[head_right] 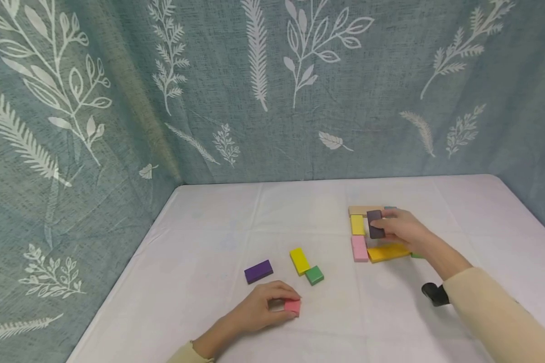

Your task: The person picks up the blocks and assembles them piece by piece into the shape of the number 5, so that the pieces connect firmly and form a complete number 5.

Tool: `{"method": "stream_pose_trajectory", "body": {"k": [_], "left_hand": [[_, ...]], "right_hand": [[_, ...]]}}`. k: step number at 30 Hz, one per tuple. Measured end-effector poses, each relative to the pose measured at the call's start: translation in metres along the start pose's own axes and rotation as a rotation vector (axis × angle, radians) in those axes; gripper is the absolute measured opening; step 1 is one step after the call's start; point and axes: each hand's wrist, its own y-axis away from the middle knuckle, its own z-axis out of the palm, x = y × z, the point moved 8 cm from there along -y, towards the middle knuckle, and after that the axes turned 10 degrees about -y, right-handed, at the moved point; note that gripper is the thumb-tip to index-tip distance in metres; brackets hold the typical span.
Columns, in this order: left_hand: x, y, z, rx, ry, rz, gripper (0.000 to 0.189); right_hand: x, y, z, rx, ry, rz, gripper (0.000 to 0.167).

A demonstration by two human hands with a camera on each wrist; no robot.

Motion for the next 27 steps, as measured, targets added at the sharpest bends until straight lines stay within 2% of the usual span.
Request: {"method": "stream_pose_trajectory", "body": {"k": [8,13,27], "left_hand": [[0.0,0.001,0.0,0.011,-0.016,0.017,0.027],[-0.003,0.001,0.0,0.003,-0.005,-0.001,0.027],[-0.001,0.0,-0.002,0.002,-0.006,0.0,0.027]], "right_hand": [[0.014,0.011,-0.014,0.032,-0.017,0.026,0.077],[0.017,0.017,-0.022,0.057,-0.015,0.022,0.08],[0.031,0.03,-0.034,0.029,-0.021,-0.031,0.074]]}}
